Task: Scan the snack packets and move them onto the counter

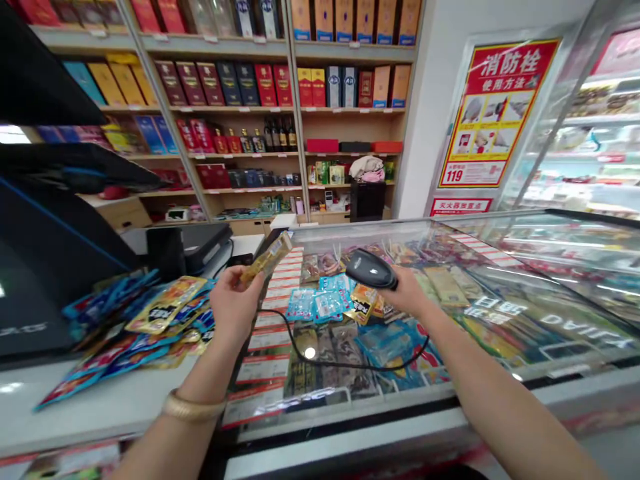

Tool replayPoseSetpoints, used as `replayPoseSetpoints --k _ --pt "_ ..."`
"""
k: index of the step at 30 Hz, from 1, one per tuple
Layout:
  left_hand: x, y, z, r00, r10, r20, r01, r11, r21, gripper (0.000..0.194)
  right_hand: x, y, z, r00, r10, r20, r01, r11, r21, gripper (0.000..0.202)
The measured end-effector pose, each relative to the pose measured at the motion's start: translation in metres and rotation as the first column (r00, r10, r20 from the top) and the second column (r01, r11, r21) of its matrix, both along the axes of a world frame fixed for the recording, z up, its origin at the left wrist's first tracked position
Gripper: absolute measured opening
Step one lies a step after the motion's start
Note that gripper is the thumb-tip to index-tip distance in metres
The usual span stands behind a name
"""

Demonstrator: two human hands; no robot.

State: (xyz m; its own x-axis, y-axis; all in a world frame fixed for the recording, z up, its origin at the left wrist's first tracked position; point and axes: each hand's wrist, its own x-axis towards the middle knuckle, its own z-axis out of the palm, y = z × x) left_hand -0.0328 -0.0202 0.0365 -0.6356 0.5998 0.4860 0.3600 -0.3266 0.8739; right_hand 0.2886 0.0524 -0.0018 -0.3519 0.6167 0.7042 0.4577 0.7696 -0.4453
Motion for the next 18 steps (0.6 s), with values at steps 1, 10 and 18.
replayPoseSetpoints --k 1,10,18 --pt "-0.011 -0.005 0.006 0.997 0.031 -0.073 -0.031 1.000 -0.001 0.028 0.001 0.000 0.001 1.000 -0.014 -0.008 0.014 1.000 0.014 0.019" --pt "-0.144 -0.059 0.017 0.593 0.299 -0.747 -0.505 0.861 -0.056 0.018 0.001 -0.005 0.008 0.998 -0.062 0.025 0.061 0.997 0.043 0.020" --pt "-0.180 -0.067 0.000 0.466 0.271 -0.842 -0.585 0.809 -0.063 0.022 0.001 -0.003 0.006 0.999 -0.035 -0.004 0.035 0.997 0.065 0.018"
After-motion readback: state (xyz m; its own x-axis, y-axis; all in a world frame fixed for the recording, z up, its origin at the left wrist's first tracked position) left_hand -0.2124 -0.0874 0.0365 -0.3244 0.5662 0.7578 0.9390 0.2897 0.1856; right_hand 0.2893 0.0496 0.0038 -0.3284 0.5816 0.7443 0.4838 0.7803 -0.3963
